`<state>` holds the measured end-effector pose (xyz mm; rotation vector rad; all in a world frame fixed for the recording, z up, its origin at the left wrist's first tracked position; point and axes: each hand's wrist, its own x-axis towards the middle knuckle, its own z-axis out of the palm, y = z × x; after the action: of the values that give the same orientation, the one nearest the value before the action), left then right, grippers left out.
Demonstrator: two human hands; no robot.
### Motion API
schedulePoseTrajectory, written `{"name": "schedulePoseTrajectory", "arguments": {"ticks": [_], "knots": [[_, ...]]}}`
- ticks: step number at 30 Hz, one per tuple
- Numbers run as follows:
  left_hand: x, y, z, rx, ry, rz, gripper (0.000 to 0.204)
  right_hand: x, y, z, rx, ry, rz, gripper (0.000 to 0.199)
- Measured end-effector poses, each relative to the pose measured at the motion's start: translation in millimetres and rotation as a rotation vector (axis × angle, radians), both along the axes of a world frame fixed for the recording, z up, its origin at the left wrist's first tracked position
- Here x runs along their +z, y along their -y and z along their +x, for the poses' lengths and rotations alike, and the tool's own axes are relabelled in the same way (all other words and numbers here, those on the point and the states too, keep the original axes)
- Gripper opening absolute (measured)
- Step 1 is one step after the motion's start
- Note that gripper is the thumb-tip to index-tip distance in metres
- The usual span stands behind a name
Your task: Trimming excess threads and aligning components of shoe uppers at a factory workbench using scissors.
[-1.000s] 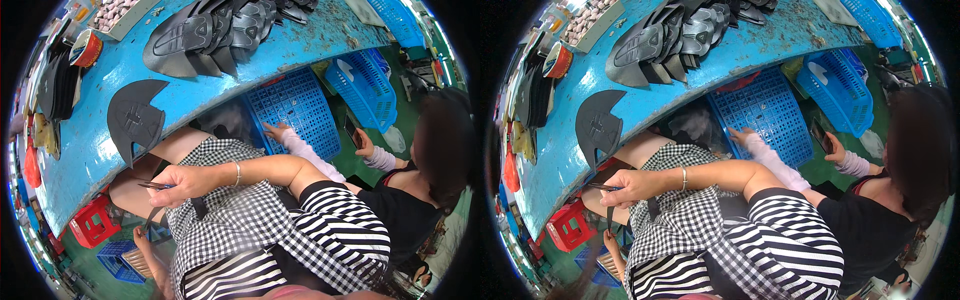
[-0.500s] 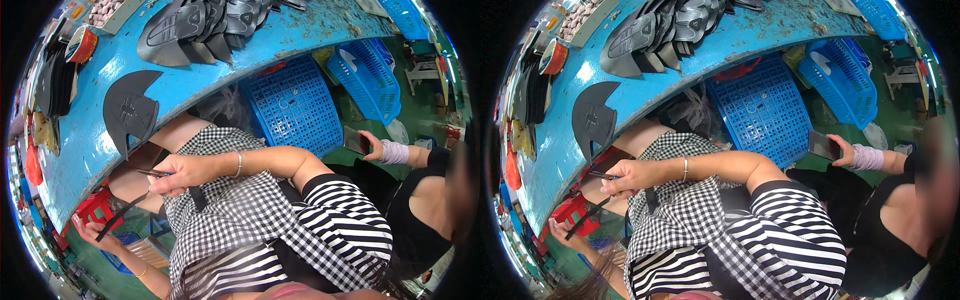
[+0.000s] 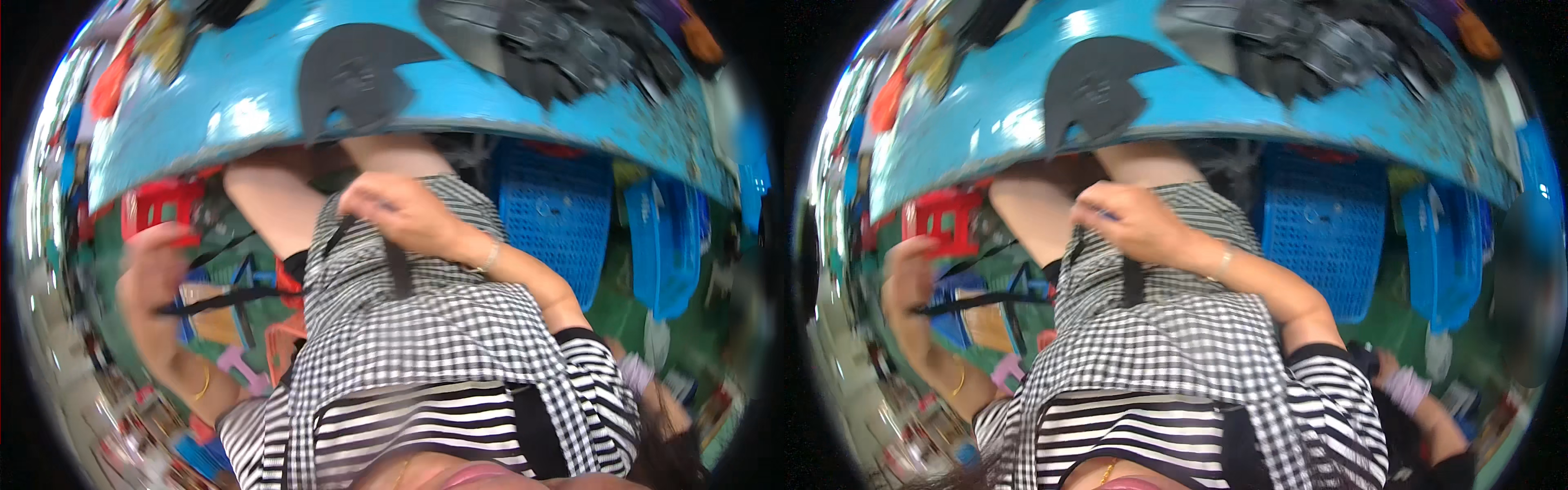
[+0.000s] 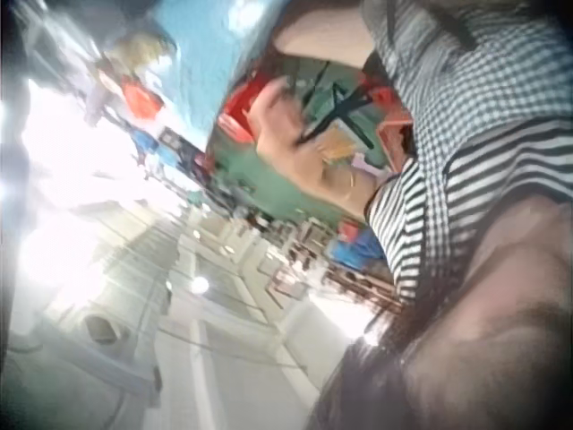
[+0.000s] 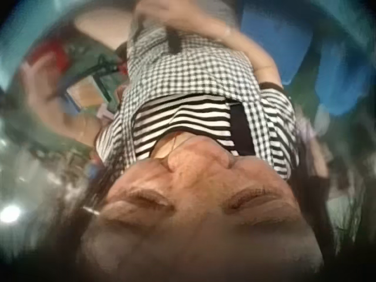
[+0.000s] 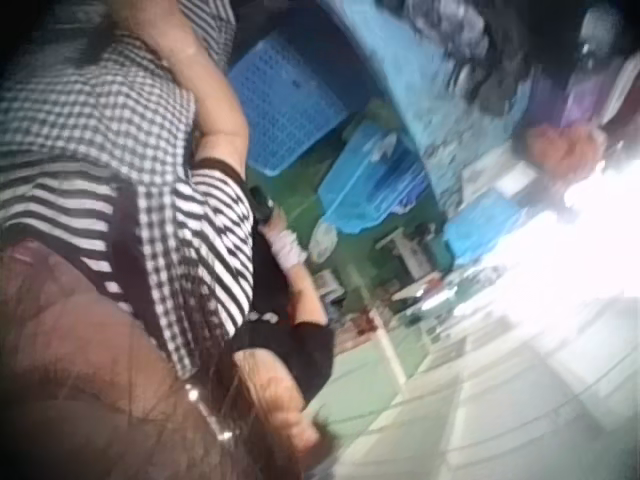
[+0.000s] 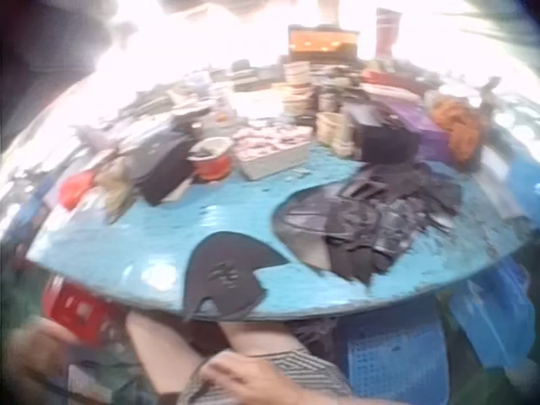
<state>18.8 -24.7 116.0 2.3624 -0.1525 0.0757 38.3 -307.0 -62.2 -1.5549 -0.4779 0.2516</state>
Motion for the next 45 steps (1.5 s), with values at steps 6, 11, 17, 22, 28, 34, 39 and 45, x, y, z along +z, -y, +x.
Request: {"name": "schedulePoseTrajectory", "arguments": {"ticks": [6,11,17,22,28,34,39,45], "knots": [[-29.1,41.2,-23.9,-0.432,-0.406,0.228,0.045,27.3,-4.7,-3.4,0.069,0.029,0.029,0.026],[-70.0,28.8,-43.6,-0.247,-0.025,-0.062,0.035,47.4,-41.6,-23.3,0.605,-0.528,0.168,0.034],[-118.4,-18.0,-64.9,0.027,-0.111,-0.327,0.040,34.6,-56.9,-21.7,0.531,-0.575,0.095,0.029],[-134.4,3.3,-80.0,0.036,0.018,-0.361,0.018,19.4,-98.4,-23.9,0.524,-0.487,0.125,0.041],[-147.3,-8.9,-80.1,0.134,0.257,-0.199,0.022,28.4,-107.0,-20.9,0.678,-0.655,0.010,0.035],[-230.9,-26.4,-67.4,0.244,0.131,-0.273,0.024,35.4,-97.2,-21.2,0.585,-0.721,-0.018,0.022],[-351.7,-53.8,-80.5,0.489,0.005,-0.364,0.018,60.4,-64.2,-4.4,0.351,-0.493,0.117,0.026],[-433.8,-64.9,-124.0,0.629,-0.156,-0.323,0.017,119.8,-22.9,43.9,0.303,-0.241,0.641,0.015]]}}
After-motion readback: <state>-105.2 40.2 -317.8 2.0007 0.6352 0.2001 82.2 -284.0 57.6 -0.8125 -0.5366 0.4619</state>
